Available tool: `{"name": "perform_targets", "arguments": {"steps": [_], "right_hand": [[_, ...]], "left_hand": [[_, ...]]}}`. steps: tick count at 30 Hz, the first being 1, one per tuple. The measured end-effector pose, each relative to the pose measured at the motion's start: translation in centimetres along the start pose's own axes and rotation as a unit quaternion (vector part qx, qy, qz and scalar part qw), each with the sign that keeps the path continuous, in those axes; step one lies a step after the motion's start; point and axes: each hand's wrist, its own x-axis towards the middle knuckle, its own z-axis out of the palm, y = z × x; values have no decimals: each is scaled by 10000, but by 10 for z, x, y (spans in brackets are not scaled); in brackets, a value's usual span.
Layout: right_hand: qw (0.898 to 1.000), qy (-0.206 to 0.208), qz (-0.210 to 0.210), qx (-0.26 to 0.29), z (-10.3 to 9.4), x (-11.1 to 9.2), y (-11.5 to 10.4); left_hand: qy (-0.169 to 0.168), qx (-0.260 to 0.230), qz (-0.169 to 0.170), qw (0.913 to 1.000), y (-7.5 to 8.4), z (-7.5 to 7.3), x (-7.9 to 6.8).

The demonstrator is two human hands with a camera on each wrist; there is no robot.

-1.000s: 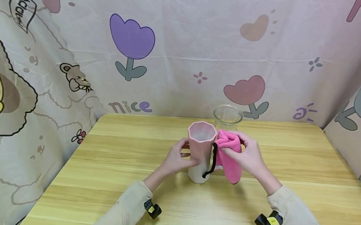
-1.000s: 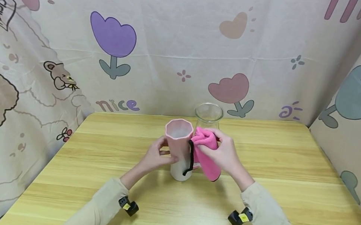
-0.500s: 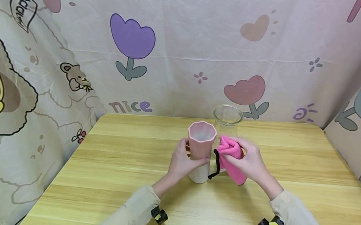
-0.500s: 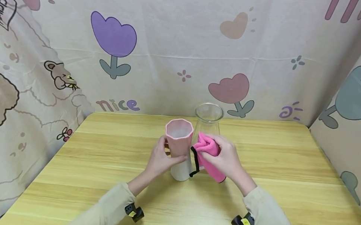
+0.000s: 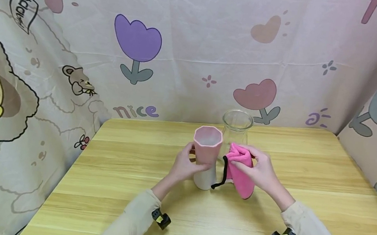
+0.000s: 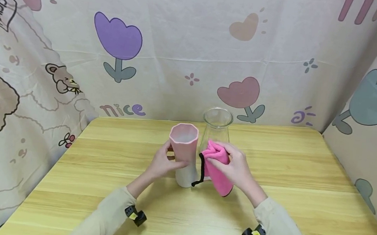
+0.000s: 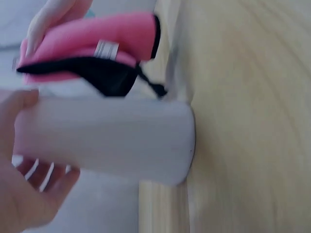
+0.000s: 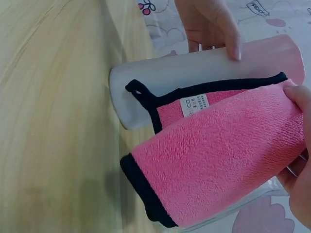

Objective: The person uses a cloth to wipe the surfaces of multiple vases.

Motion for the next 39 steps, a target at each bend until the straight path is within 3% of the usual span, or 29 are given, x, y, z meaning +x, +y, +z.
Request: {"name": "perform_targets", "arguments": {"steps": [6, 12, 20, 25, 30, 39], "right_hand": [[9997, -107, 204, 88, -1, -2, 0], [9996, 130, 260, 57, -2, 3, 8], [9995, 277, -113, 89, -10, 19, -23], [9983, 234, -500, 166, -5, 25, -10], [9980, 134, -589, 157, 0, 30, -13], [9980, -454, -365, -257, 17, 23, 1]], "left_hand": [[-758, -503, 57, 9958, -10, -17, 11], [-1038, -556, 24, 9930, -11, -22, 16], [-1119, -1000, 69, 9886, -13, -22, 20], [-923, -1047, -52, 9902, -12, -23, 15], [-675, -1005, -139, 9925, 3, -26, 7], [-686, -1016, -166, 9923, 8, -25, 4]]}}
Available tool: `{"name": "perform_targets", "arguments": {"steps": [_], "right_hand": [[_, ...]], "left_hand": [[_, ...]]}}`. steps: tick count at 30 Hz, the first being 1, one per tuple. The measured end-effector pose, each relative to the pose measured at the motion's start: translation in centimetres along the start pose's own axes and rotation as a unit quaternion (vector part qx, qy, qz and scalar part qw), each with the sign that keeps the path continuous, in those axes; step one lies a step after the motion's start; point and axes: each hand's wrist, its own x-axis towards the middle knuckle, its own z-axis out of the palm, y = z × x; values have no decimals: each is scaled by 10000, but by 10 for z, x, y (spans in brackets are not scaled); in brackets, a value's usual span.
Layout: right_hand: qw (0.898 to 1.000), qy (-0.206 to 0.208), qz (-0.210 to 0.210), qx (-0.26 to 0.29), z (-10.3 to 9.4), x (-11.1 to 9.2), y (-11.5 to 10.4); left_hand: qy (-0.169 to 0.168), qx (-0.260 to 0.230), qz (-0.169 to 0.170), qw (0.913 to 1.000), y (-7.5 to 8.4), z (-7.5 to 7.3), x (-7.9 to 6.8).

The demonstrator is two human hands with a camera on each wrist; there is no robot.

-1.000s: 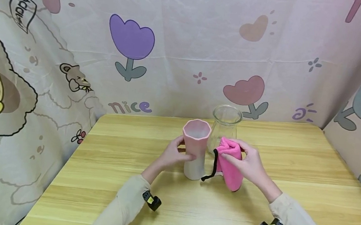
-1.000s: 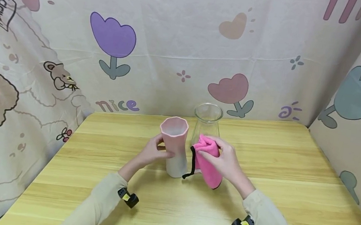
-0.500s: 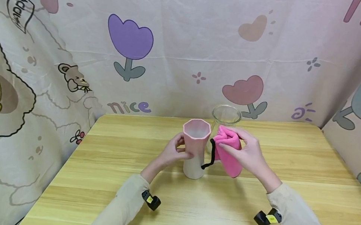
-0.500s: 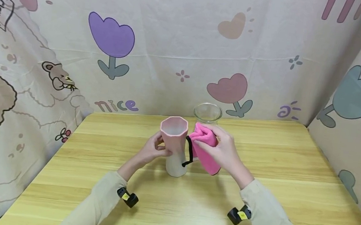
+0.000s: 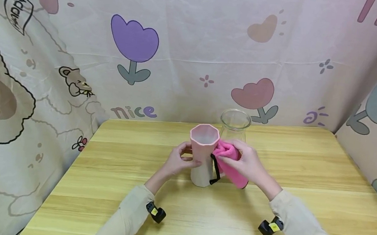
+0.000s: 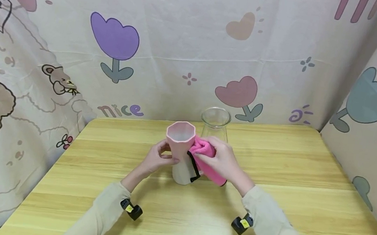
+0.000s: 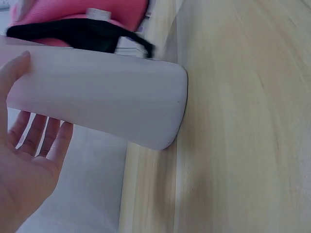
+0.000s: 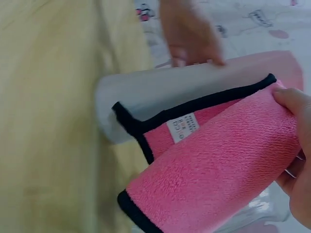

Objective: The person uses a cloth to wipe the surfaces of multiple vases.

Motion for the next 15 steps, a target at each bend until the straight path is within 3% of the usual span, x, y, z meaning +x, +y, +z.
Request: {"name": "perform_targets", "arguments": {"steps": [15], "right_hand": [[9918, -943, 201, -844, 29, -21, 29]], "left_hand": [[7, -114, -4, 9999, -2, 1, -1]]}}
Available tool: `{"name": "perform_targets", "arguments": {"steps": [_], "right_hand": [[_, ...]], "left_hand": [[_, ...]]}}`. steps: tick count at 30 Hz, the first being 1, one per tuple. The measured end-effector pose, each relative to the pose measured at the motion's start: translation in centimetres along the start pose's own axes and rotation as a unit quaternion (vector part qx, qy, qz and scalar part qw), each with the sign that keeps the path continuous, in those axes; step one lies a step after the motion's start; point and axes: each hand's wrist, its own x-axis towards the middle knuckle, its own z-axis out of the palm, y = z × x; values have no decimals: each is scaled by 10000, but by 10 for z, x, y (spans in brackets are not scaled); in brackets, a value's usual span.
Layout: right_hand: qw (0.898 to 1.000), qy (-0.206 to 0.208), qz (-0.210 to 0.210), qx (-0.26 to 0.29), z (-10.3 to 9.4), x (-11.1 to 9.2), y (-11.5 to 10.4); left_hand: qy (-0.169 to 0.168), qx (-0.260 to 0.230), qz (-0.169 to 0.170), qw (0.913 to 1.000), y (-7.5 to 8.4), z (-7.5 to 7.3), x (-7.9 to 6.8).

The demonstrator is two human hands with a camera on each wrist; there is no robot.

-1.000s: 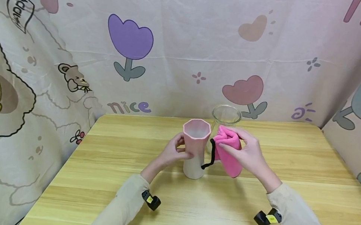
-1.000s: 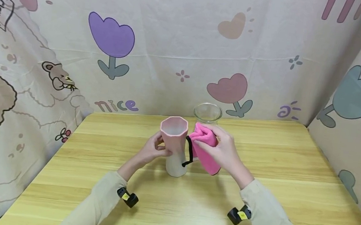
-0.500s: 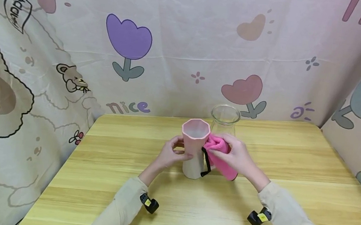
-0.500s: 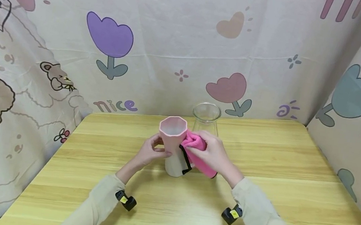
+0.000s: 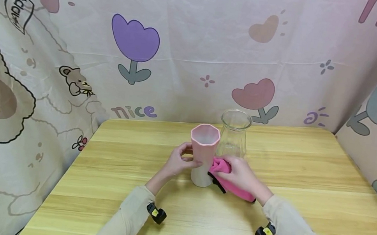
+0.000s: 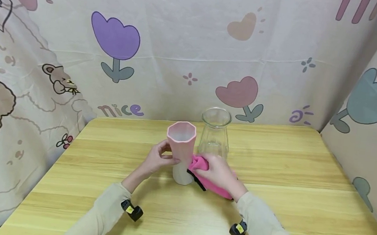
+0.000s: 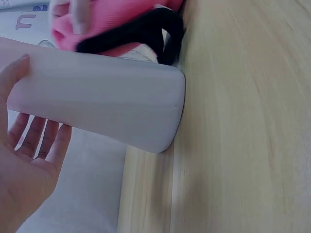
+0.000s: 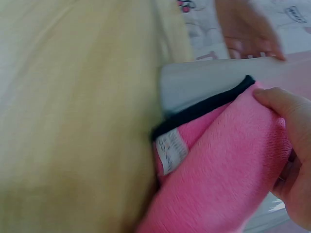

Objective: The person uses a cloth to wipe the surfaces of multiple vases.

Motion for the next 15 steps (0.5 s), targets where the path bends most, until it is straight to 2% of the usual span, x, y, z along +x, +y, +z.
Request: {"name": "perform_targets", "arguments": {"steps": [4, 9, 15], "right_hand": [[9993, -323, 27, -207, 10, -7, 5], [9983, -463, -7, -364, 16, -11, 9], [9981, -503, 307, 161, 5, -6, 5]], "left_hand": [[-2, 37, 54, 10000, 0, 0, -1], [-42, -9, 80, 10000, 0, 1, -1], [-28, -32, 122, 9999, -1, 0, -1]]}}
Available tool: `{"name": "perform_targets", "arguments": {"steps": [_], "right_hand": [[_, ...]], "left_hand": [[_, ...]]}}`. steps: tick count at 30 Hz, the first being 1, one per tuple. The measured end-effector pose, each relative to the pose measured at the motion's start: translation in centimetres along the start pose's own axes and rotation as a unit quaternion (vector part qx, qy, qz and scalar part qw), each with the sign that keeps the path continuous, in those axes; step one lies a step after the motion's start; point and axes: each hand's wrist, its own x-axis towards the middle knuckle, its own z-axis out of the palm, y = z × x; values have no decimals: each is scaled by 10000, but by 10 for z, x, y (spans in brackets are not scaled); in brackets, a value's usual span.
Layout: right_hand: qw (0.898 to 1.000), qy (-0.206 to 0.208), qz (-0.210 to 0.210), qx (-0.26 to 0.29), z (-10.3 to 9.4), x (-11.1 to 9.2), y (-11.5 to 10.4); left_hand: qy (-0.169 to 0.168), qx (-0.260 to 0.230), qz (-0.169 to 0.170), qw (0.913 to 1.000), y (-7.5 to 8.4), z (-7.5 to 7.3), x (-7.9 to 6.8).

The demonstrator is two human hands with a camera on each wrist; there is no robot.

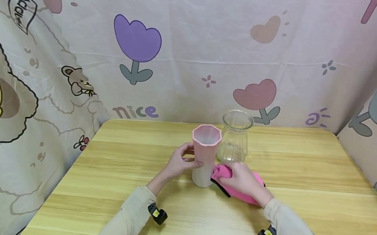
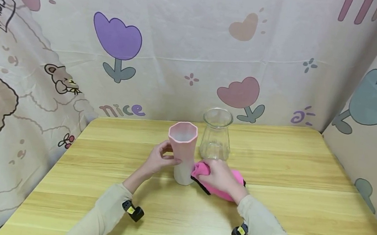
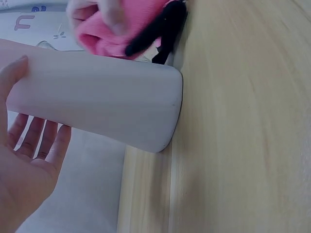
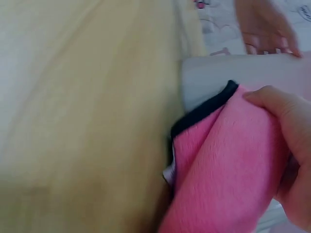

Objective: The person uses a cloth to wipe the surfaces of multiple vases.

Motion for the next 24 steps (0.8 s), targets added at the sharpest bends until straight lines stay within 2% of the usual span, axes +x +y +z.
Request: {"name": "perform_targets", "arguments": {"steps": [6, 9, 12, 15, 19, 21, 24], "right_hand": [[9957, 700, -98, 599, -17, 7, -11], [9923, 916, -147, 825, -24, 10, -17], [9878, 1103, 27, 1095, -30, 11, -24], [9832, 1324, 184, 1239, -42, 9, -41], [9746, 1707, 25, 1447, -55, 12, -52], [9692, 1912, -100, 1547, -58, 14, -46], [9653, 2077, -111, 1580, -64, 17, -51]], "left_hand": [[-4, -79, 31, 10000, -1, 1, 0], [-3, -93, 15, 10000, -2, 1, 1], [19, -107, -28, 9999, -3, 1, 1], [48, -86, -61, 9999, -3, 1, 1], [85, -49, -140, 9999, -1, 1, 1], [102, -38, -171, 9998, -1, 1, 0], [122, -36, -159, 9998, -1, 1, 0]]}}
